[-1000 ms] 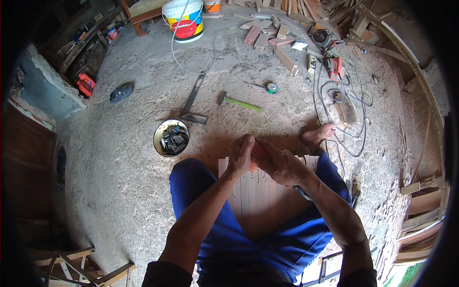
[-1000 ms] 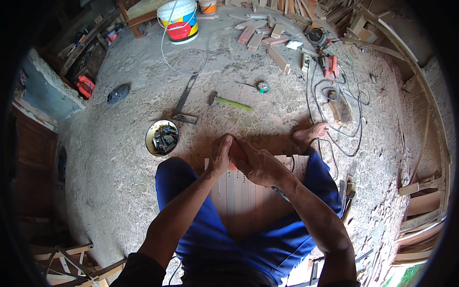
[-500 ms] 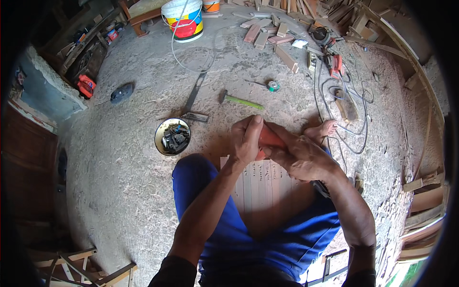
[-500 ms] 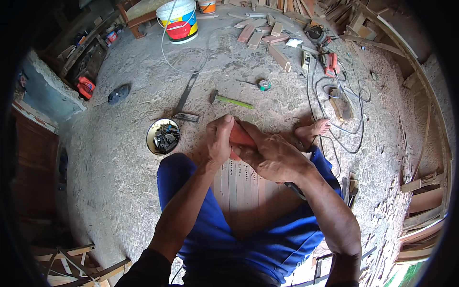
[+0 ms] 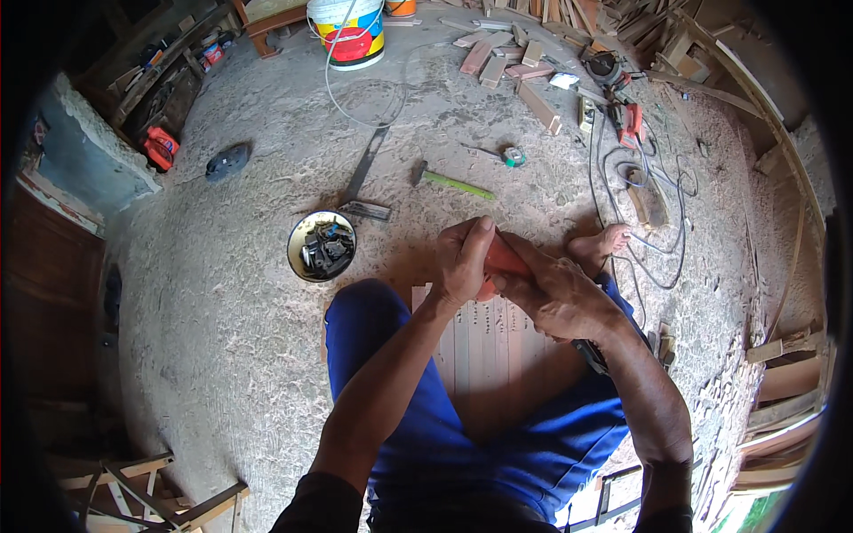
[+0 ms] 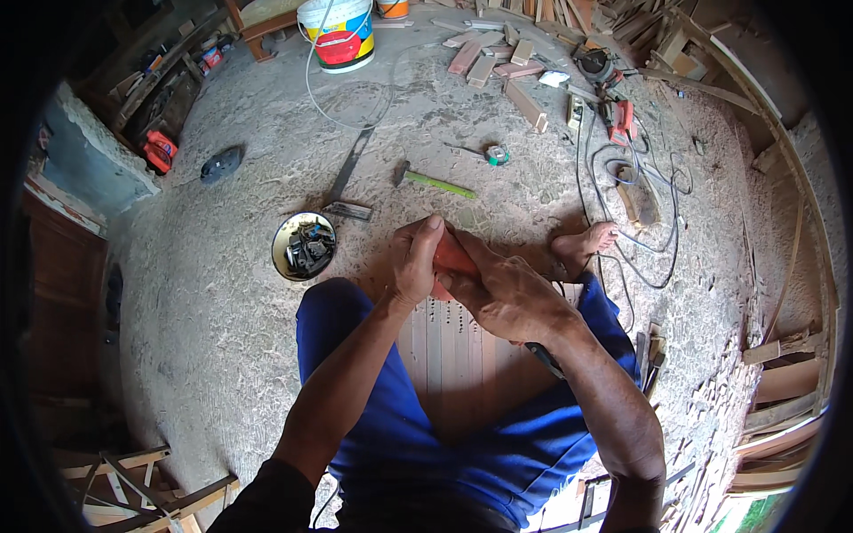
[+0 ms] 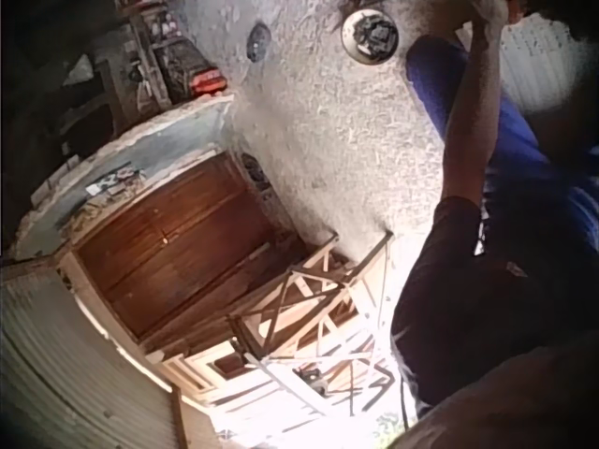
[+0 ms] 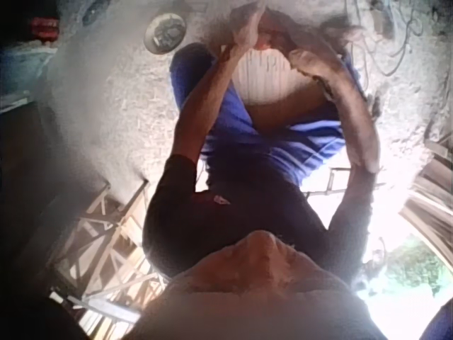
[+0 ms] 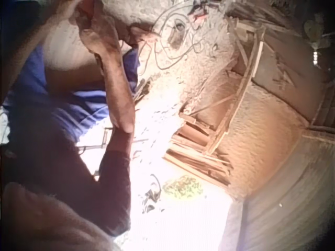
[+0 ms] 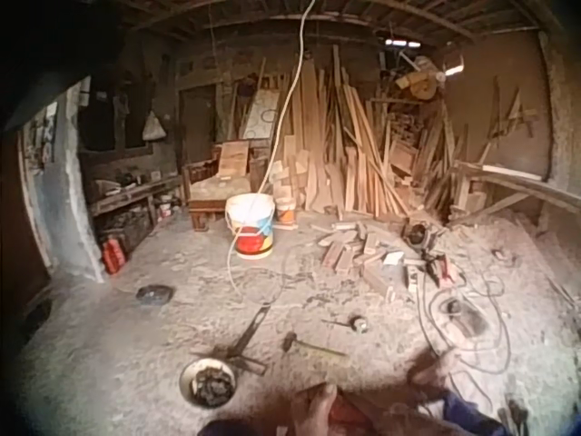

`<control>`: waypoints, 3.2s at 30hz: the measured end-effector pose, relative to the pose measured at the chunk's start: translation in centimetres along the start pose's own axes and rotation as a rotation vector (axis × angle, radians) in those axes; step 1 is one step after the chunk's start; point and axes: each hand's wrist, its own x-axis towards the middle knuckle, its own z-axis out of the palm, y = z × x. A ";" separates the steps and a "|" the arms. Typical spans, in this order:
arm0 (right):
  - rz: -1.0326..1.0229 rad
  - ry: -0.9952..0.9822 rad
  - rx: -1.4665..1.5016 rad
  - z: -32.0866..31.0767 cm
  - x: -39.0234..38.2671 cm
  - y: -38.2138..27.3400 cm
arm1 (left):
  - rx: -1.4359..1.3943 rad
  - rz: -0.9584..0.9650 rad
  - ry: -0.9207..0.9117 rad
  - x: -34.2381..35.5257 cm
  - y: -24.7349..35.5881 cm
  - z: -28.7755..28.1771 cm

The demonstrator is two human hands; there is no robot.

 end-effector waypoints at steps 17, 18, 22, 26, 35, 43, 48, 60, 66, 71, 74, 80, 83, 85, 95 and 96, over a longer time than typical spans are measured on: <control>0.038 0.014 0.025 0.7 0.3 0.7 | 0.026 0.007 -0.012 0.0 0.0 -0.1; -0.023 0.056 0.023 1.0 0.4 1.4 | 0.026 0.018 -0.012 0.0 0.0 -0.1; -0.020 0.047 0.042 1.1 0.3 1.9 | 0.042 -0.036 -0.011 -0.2 0.0 0.1; 0.006 0.038 0.032 1.1 0.2 1.8 | 0.045 -0.010 -0.021 -0.1 -0.5 -0.1; 0.067 0.003 0.020 1.0 0.1 1.3 | 0.073 -0.008 -0.036 -0.5 0.5 -0.1; 0.108 -0.044 0.015 0.4 0.1 -0.2 | 0.072 0.041 -0.015 -0.5 0.0 -0.5; -0.125 0.059 -0.025 1.5 0.8 1.7 | 0.084 0.086 -0.002 -0.5 -0.3 -0.6; -0.071 0.034 -0.032 2.2 1.0 1.7 | 0.149 0.098 0.023 -1.5 -0.4 -1.3; -0.289 0.229 0.058 5.0 0.3 6.0 | 0.111 0.058 -0.059 -2.1 -2.0 -0.5; -0.151 0.103 0.096 2.5 -0.8 1.9 | 0.008 0.028 -0.012 -2.3 1.0 0.0; -0.172 0.130 0.054 2.8 -1.1 1.8 | 0.040 0.097 -0.015 -1.8 0.5 -0.3; -0.147 0.147 0.066 3.7 -1.1 2.9 | 0.009 0.028 -0.058 -2.4 0.1 0.0; -0.159 0.175 0.048 4.3 -1.1 3.2 | -0.016 0.048 -0.055 -2.7 -0.6 -0.2; -0.174 0.188 0.043 4.6 -1.3 3.3 | -0.018 0.045 -0.064 -2.9 -0.2 -0.1; -0.203 0.219 0.062 4.6 -1.8 3.1 | 0.093 0.022 -0.111 -3.0 -0.1 -0.8; -0.194 0.215 0.069 4.4 -1.8 2.9 | 0.079 0.014 -0.115 -3.0 -0.2 -0.9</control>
